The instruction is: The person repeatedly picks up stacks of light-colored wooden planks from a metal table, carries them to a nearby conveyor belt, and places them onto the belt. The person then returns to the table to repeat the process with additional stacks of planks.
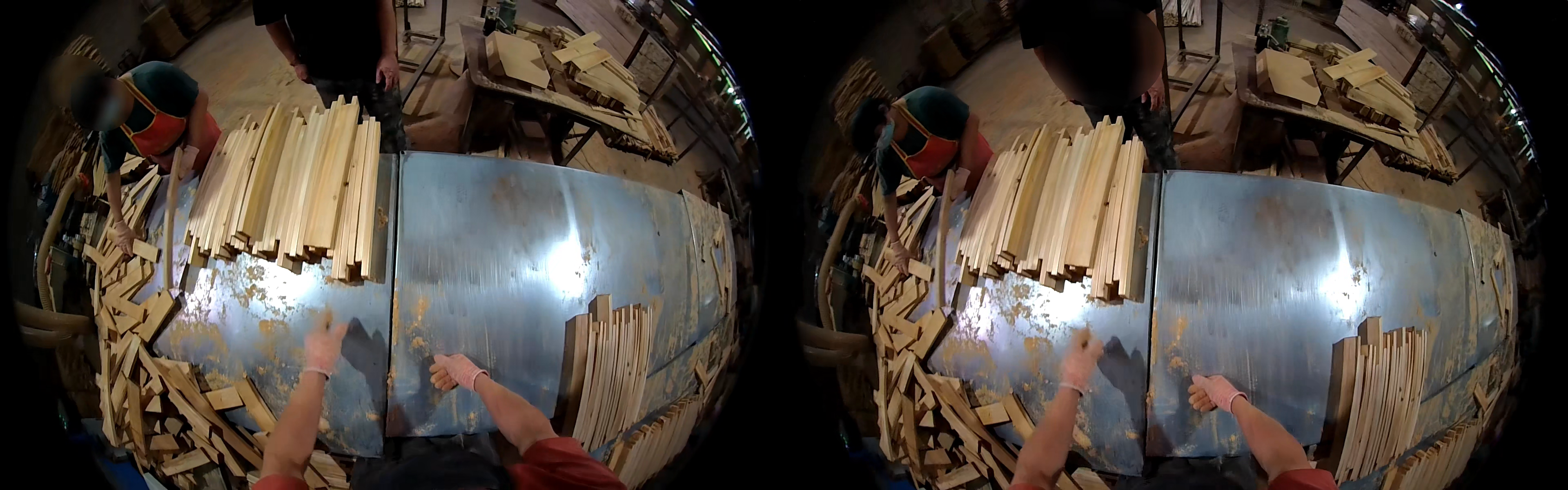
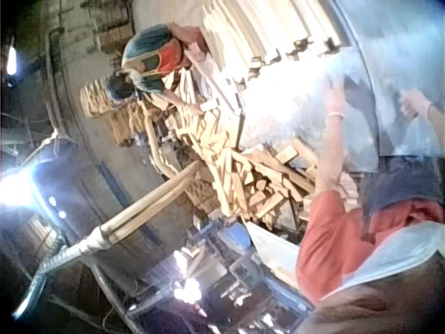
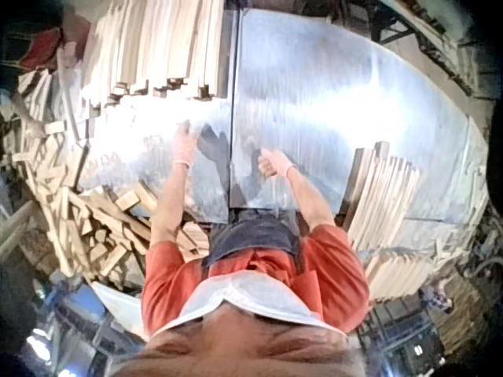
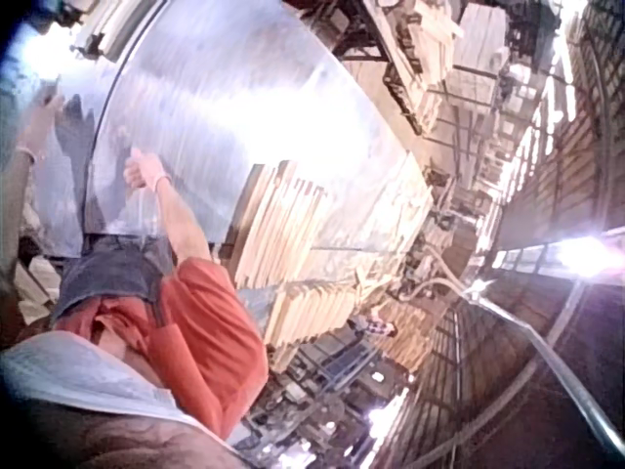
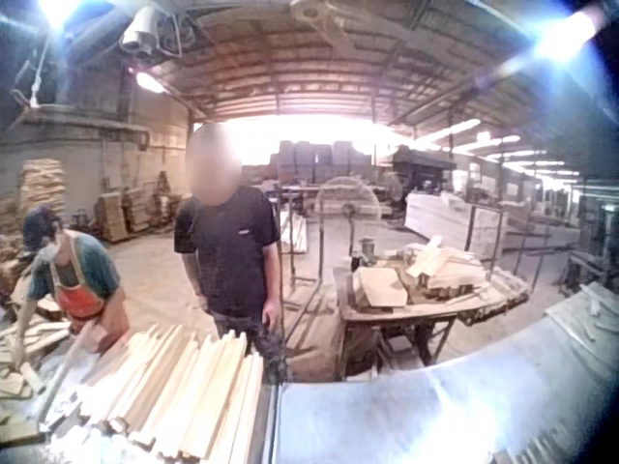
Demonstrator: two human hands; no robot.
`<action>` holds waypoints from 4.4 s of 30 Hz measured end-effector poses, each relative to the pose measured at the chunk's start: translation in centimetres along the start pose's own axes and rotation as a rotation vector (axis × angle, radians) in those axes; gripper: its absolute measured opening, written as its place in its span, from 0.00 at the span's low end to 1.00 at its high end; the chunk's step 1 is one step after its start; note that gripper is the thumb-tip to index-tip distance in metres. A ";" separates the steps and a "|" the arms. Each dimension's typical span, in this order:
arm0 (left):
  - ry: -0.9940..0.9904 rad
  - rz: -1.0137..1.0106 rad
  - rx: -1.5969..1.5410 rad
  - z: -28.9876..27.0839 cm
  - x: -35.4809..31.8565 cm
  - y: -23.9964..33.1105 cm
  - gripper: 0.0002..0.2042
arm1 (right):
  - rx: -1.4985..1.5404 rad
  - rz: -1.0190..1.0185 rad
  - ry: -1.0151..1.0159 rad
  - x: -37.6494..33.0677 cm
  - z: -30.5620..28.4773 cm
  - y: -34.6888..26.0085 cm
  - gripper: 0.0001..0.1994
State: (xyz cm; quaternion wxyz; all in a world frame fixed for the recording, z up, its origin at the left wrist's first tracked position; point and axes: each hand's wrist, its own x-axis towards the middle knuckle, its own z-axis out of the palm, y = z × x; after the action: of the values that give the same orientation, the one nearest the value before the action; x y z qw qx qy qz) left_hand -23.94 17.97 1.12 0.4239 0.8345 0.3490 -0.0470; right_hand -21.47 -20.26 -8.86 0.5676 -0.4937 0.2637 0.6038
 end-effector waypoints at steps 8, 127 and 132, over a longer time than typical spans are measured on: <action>0.282 0.081 0.610 -0.3 19.0 8.9 0.45 | -0.192 0.067 0.070 0.1 0.1 -1.7 0.30; 0.020 -0.026 -0.253 3.0 15.7 1.7 0.45 | -1.100 -0.891 0.125 7.8 5.2 -7.6 0.19; -0.022 -0.073 -0.339 3.6 17.8 1.4 0.38 | -0.619 -0.678 0.253 8.1 13.3 -18.5 0.22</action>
State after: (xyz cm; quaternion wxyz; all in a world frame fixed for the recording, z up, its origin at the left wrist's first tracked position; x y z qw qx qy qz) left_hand -8.92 24.39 -6.88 0.5601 0.7373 0.3775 -0.0119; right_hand -6.90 -1.12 -6.70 0.5222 -0.7675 -0.0372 0.3699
